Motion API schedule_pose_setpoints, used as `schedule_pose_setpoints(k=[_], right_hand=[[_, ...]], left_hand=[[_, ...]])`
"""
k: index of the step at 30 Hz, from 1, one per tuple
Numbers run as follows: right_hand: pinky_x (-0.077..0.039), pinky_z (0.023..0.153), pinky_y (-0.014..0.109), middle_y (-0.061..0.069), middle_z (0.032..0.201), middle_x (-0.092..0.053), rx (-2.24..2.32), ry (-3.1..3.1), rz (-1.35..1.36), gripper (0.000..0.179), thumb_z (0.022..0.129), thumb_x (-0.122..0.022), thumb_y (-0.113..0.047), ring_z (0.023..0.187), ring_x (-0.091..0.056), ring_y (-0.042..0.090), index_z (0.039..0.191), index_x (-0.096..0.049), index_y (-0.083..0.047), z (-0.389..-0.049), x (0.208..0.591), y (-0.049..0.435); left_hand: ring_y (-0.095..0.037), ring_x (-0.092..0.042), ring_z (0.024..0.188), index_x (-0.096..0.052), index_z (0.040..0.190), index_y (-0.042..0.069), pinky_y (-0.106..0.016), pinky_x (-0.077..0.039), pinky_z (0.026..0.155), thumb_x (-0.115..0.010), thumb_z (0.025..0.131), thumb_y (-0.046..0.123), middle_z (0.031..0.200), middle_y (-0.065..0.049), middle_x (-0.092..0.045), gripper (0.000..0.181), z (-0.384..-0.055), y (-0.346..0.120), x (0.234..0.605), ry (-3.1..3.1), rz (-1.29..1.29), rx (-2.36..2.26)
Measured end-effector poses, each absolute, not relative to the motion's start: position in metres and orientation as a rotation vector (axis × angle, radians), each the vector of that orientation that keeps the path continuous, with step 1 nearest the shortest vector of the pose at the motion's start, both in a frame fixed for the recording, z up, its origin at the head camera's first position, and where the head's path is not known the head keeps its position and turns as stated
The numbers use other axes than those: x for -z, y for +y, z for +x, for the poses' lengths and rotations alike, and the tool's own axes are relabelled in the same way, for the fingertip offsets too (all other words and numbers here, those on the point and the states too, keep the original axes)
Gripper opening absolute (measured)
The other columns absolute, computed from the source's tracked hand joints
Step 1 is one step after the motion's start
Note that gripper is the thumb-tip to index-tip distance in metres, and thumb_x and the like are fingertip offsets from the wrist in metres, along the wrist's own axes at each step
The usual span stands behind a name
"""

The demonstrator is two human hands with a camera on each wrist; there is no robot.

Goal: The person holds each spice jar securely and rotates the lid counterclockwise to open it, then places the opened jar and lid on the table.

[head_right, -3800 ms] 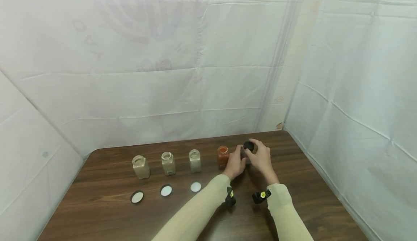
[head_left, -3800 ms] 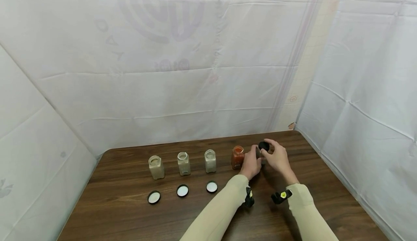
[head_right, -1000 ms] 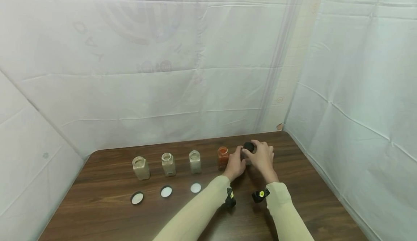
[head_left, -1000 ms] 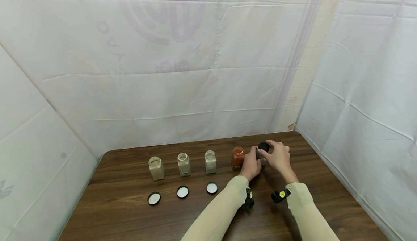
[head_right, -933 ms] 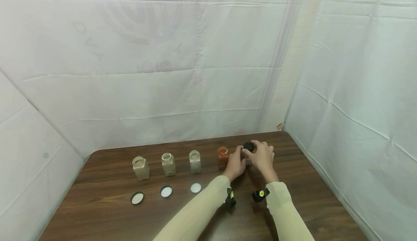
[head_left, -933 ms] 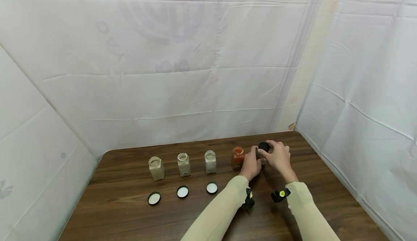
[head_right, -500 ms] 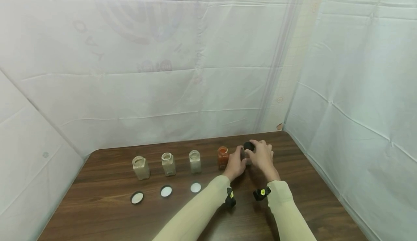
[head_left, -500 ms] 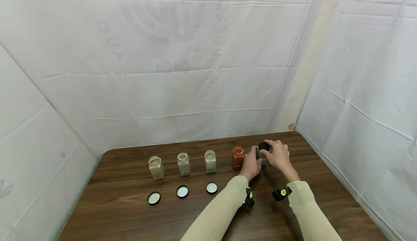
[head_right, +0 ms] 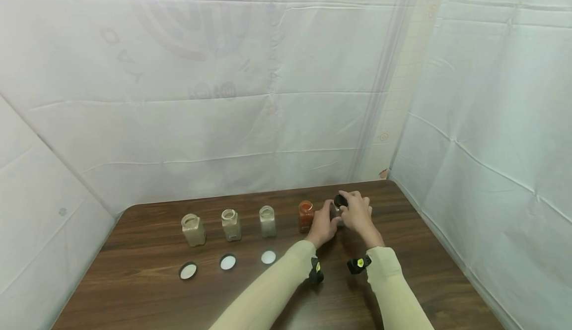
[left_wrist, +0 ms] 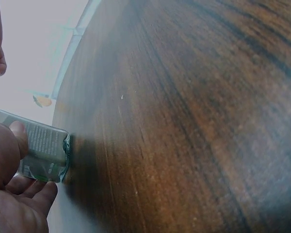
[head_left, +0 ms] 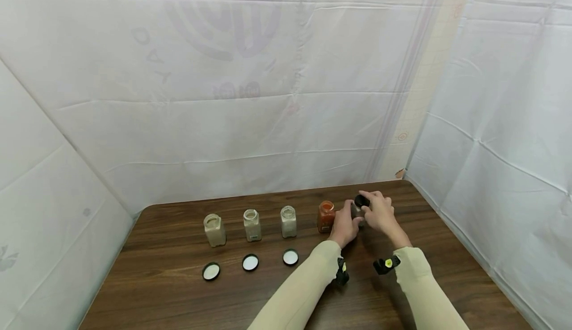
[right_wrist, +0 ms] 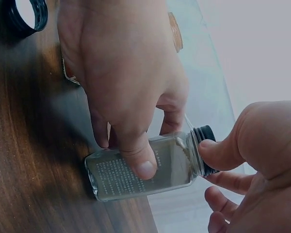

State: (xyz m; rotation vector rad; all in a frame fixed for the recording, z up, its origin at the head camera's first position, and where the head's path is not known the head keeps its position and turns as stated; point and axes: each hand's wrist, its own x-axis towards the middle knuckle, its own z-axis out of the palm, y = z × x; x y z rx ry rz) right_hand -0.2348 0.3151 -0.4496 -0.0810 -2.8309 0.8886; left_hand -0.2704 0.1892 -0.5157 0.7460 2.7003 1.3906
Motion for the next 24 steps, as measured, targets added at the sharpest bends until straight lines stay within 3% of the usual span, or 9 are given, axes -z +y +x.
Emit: schedule_pose_setpoints(k=[9,16,24], right_hand=[[-0.036,0.087,0.065,0.035,0.144,-0.045,-0.880,-2.767,-0.106,0.056,0.100,-0.068,-0.020,0.118,-0.039,0.056,0.149,-0.050,0.001,-0.230,0.451,0.312],[-0.036,0.093,0.065,0.028,0.126,-0.059,-0.856,-2.623,-0.242,0.058,0.095,-0.076,-0.031,0.110,-0.043,0.049,0.139,-0.058,0.002,-0.230,0.459,0.309],[-0.037,0.088,0.061,0.030,0.130,-0.056,-0.882,-2.632,-0.273,0.049,0.097,-0.074,-0.026,0.106,-0.042,0.046,0.137,-0.062,0.000,-0.230,0.459,0.305]], left_hand=[[-0.017,-0.061,0.070,-0.047,0.142,0.008,-0.029,-0.052,0.071,-0.060,0.102,0.006,0.098,-0.012,-0.069,0.042,-0.272,0.189,0.516,2.715,0.754,-1.371],[-0.024,-0.069,0.092,-0.047,0.143,0.006,-0.037,-0.057,0.085,-0.060,0.103,0.010,0.115,-0.016,-0.070,0.043,-0.271,0.189,0.516,2.725,0.756,-1.376],[-0.029,-0.069,0.107,-0.048,0.141,0.007,-0.040,-0.057,0.093,-0.059,0.103,0.008,0.124,-0.017,-0.069,0.040,-0.270,0.190,0.515,2.730,0.752,-1.368]])
